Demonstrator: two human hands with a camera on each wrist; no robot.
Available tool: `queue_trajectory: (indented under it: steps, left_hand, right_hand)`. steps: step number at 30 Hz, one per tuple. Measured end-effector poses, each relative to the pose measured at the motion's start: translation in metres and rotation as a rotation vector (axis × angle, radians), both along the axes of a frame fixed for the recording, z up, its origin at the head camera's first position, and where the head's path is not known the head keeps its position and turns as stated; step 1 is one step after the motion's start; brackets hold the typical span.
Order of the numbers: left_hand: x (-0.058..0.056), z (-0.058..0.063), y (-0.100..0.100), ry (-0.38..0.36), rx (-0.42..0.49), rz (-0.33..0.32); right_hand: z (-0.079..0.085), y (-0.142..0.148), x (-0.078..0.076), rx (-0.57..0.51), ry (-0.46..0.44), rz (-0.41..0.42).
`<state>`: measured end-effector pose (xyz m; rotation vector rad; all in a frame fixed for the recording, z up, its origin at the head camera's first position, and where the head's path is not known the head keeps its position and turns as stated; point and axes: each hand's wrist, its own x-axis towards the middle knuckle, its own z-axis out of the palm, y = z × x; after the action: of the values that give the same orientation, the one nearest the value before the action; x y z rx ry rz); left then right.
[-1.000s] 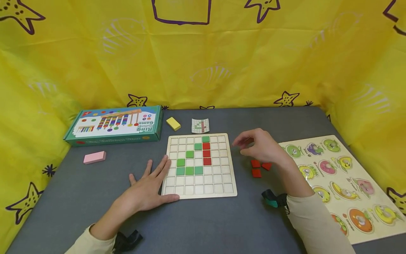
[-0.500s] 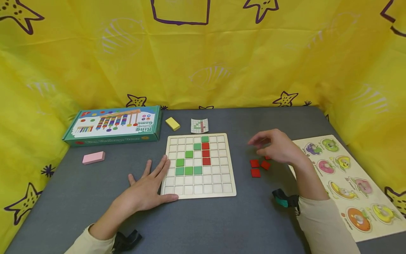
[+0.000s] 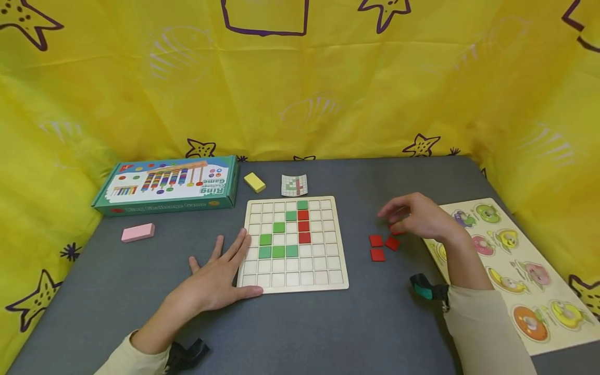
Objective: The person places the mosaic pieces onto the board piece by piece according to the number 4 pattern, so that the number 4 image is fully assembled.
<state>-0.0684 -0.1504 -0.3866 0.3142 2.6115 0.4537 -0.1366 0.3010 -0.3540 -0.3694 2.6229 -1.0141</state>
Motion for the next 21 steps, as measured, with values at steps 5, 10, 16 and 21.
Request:
queue_trajectory:
  steps: [5, 10, 16, 21]
  left_hand:
    - [0.000, -0.001, 0.000, 0.003, -0.004, -0.003]
    - [-0.001, -0.002, -0.001, 0.002, -0.008, -0.005]
    - [-0.001, -0.002, -0.001, 0.001, -0.006, -0.003]
    - [-0.001, -0.001, -0.001, -0.005, -0.007, -0.001]
  right_hand:
    - [-0.006, 0.007, -0.002, 0.001, -0.034, -0.018]
    - [-0.011, 0.011, -0.004, 0.014, -0.074, -0.033]
    - [-0.013, 0.012, -0.006, 0.078, -0.079, -0.038]
    - [-0.014, 0.011, -0.007, 0.119, -0.074, -0.032]
